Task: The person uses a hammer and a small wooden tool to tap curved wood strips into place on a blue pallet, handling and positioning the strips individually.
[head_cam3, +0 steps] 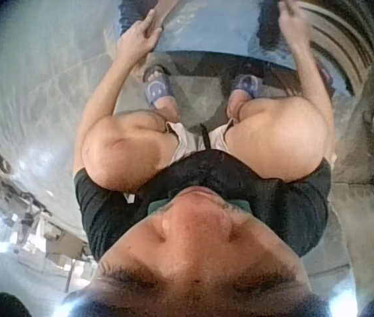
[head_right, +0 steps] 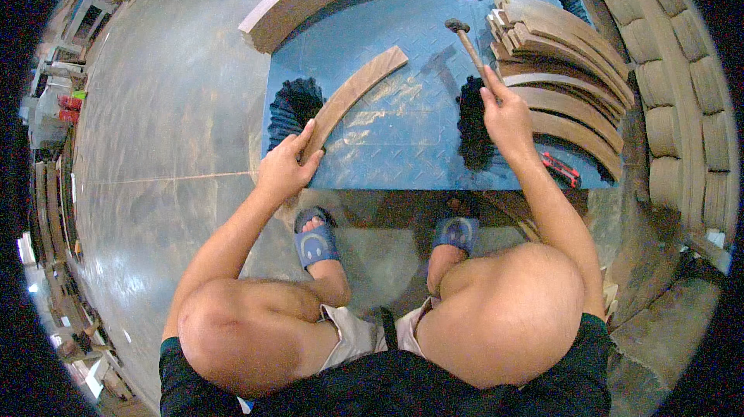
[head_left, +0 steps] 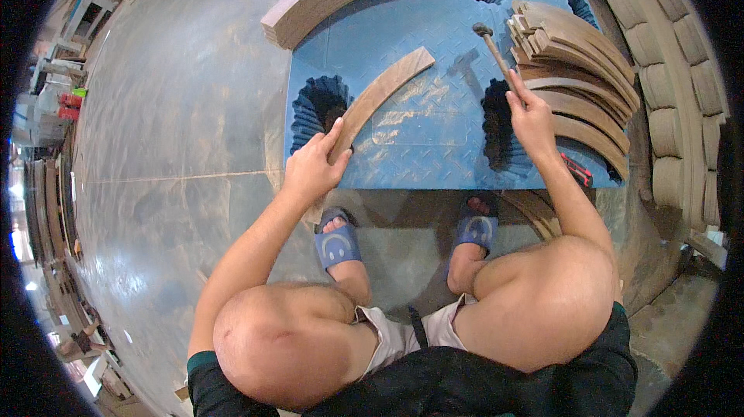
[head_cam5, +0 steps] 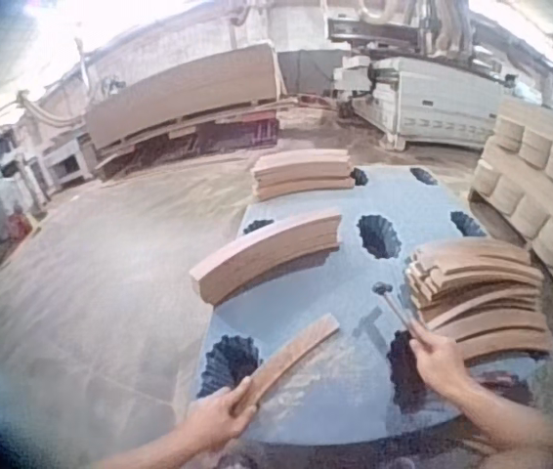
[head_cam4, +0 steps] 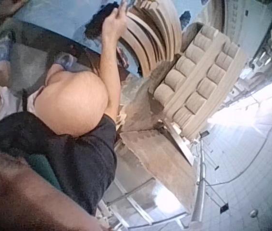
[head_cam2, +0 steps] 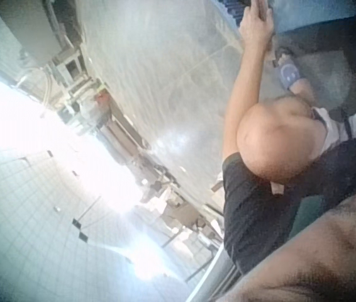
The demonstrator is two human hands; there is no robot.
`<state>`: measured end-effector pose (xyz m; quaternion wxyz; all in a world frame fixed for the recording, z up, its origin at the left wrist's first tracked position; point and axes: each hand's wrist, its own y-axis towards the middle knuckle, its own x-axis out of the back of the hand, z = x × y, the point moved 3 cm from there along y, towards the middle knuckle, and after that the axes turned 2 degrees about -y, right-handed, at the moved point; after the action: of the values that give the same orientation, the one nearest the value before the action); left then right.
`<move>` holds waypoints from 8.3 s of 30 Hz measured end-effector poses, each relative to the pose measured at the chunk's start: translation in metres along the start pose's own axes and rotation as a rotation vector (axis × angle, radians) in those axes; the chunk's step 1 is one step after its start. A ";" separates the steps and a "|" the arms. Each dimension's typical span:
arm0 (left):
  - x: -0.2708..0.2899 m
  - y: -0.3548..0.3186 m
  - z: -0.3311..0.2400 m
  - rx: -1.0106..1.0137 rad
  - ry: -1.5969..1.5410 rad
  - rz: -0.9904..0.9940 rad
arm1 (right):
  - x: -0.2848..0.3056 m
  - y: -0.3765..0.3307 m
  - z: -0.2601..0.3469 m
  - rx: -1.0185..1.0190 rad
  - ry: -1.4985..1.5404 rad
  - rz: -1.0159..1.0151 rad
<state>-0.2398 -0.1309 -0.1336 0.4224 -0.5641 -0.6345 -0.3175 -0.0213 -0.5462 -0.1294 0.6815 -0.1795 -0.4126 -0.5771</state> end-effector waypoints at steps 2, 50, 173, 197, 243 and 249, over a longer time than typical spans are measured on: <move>0.004 -0.006 0.006 0.039 0.006 0.023 | 0.003 0.004 0.016 -0.247 0.366 0.165; 0.002 -0.004 0.000 -0.001 0.018 0.013 | -0.036 -0.011 0.048 -0.593 0.760 0.429; 0.003 -0.001 -0.003 -0.005 0.063 0.048 | -0.064 -0.074 0.092 -0.649 0.956 0.440; 0.000 -0.001 0.003 0.023 0.053 0.089 | -0.086 -0.078 0.123 -0.491 0.846 0.759; 0.001 0.002 0.001 -0.007 0.042 0.060 | -0.025 -0.028 0.065 0.418 -0.156 0.293; 0.004 0.000 0.001 0.017 0.077 0.092 | -0.024 -0.003 0.052 -0.453 0.665 0.429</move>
<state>-0.2398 -0.1280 -0.1309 0.4652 -0.5764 -0.5939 -0.3139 -0.0427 -0.4947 -0.1179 0.8247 -0.2105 0.0121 -0.5248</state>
